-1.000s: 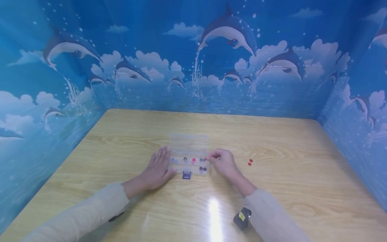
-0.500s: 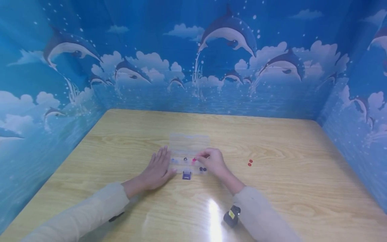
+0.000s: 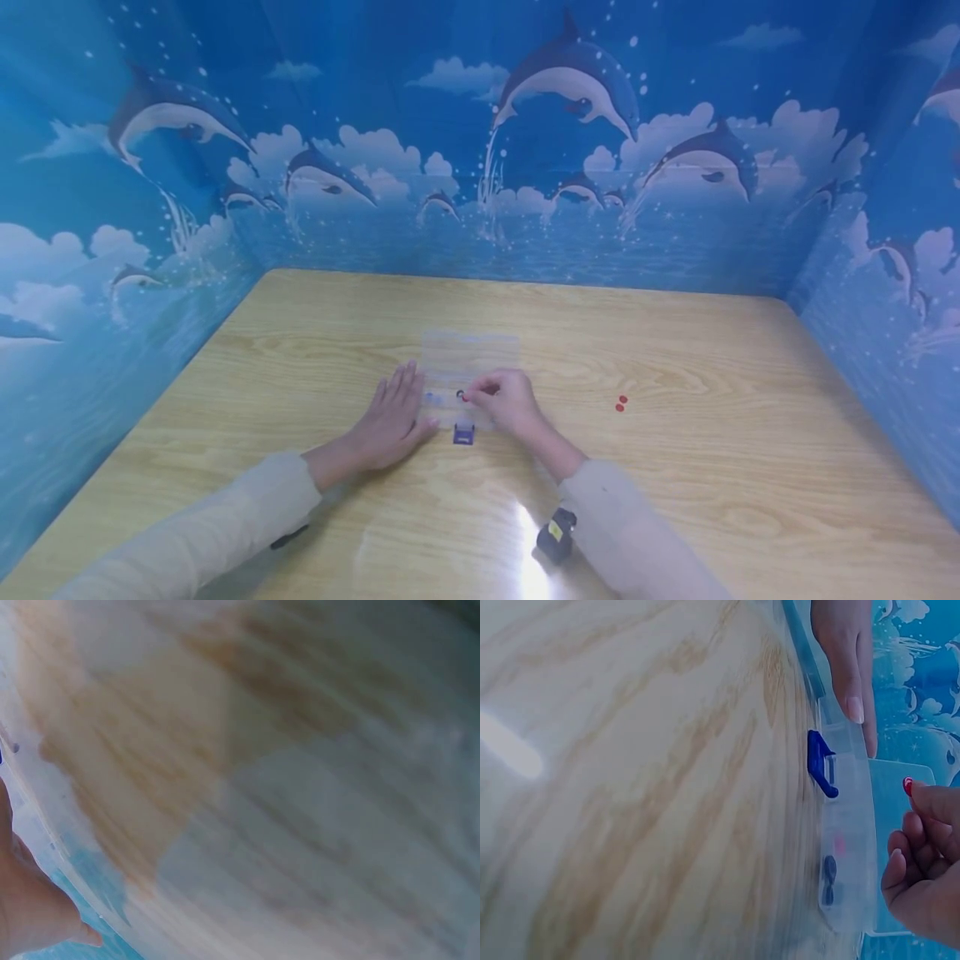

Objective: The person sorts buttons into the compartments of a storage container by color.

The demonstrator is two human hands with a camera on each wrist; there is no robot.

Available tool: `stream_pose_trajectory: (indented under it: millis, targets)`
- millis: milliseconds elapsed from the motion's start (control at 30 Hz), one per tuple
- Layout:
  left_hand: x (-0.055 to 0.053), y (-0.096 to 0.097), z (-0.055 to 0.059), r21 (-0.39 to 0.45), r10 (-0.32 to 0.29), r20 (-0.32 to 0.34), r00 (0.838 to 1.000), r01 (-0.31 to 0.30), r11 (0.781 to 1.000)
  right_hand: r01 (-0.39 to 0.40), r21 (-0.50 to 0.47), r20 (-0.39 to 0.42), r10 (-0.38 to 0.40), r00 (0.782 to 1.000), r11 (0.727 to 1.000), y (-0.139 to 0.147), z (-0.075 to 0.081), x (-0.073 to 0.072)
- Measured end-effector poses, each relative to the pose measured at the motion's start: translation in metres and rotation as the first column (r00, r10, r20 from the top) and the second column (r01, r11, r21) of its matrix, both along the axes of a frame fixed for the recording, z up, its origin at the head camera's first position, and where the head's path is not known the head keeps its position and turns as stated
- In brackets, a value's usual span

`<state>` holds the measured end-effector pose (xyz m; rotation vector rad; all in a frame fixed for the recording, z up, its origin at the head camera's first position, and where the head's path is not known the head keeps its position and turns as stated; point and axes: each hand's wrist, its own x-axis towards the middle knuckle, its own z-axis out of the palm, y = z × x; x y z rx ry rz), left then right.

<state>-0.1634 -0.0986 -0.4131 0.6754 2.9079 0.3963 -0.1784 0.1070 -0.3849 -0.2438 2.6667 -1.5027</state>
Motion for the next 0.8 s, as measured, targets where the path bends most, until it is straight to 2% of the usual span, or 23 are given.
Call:
stream_pose_trajectory:
  millis: [233, 500, 800]
  targets:
    - [0.001, 0.0, 0.004, -0.003, 0.002, 0.014, 1.0, -0.002, 1.0, -0.051, 0.025, -0.05, 0.052, 0.997, 0.998, -0.012, -0.006, -0.004]
    - [0.0, 0.0, 0.003, -0.009, -0.003, 0.006, 1.0, 0.003, 1.0, -0.081, 0.032, -0.067, 0.083, 0.994, 0.996, -0.022, -0.007, -0.005]
    - [0.0, 0.0, 0.003, -0.003, -0.003, 0.0, 1.0, 0.003, 1.0, -0.142, 0.089, -0.099, 0.15, 0.984, 0.986, -0.027, -0.007, -0.006]
